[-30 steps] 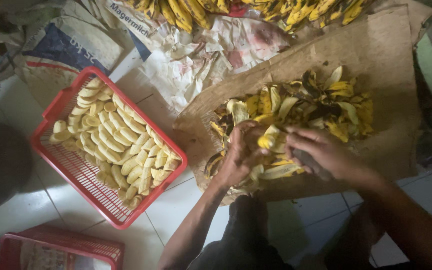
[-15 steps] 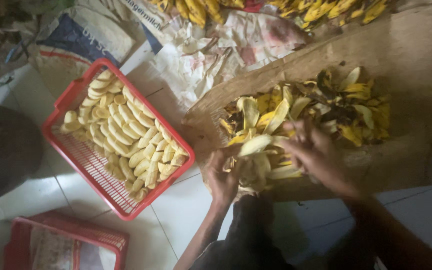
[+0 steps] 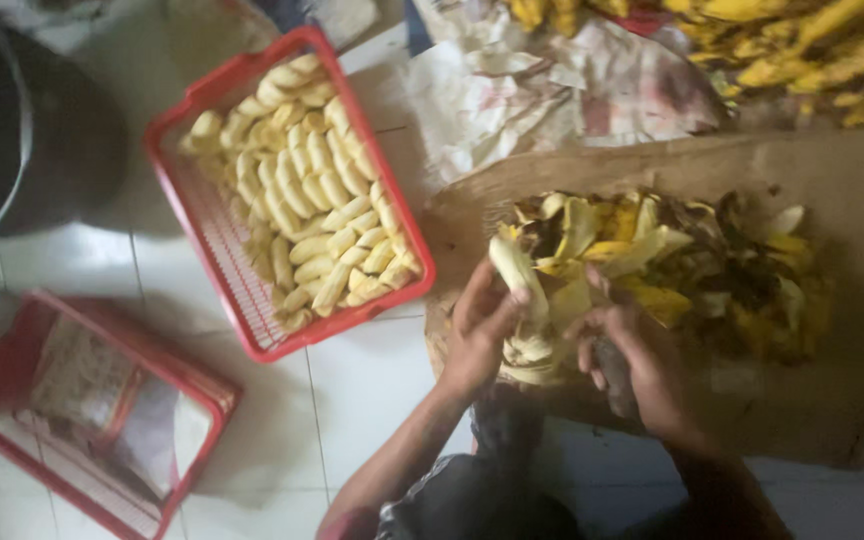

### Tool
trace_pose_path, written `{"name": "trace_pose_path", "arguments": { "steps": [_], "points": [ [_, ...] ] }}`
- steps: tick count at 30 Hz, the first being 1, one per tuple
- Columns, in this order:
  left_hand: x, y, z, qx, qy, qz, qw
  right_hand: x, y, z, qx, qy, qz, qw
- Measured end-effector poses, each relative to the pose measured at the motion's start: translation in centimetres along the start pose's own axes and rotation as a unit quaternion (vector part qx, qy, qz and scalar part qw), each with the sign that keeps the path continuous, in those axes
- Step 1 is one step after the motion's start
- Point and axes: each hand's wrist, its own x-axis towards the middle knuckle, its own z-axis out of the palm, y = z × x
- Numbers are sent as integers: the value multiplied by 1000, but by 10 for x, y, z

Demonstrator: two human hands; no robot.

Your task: The person peels small yellow bananas by hand and places the peeled fruit into a red plastic basket. The person repeatedly picks bananas from a pile, removes the peels, and deposits the peeled bananas into the basket.

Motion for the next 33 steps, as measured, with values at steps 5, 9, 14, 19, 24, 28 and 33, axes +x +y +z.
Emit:
{"name": "trace_pose_path", "arguments": {
  "steps": [5,9,14,19,24,28,33],
  "points": [
    [6,20,-6,-81,-57,-48,994,0,-19,22,-116,-33,-35,992],
    [2,22,-1,36,-33,-50,998,-1,-15,38,-105,-24,14,994],
    [-4,24,1,82,-68,-18,994,7,-6,46,-93,-24,-53,994],
    [-9,25,-2,93,-43,-47,994,5,-10,48,-145,-25,-47,988],
    [-12,18,6,42,3,-34,999,13,-3,51,-212,0,-33,977],
    [-9,5,1,6,48,-63,997,19,9,46,-200,-15,-16,980],
    [13,-14,-18,-144,119,-110,976,9,19,44,-212,-32,81,973]
  ]
}}
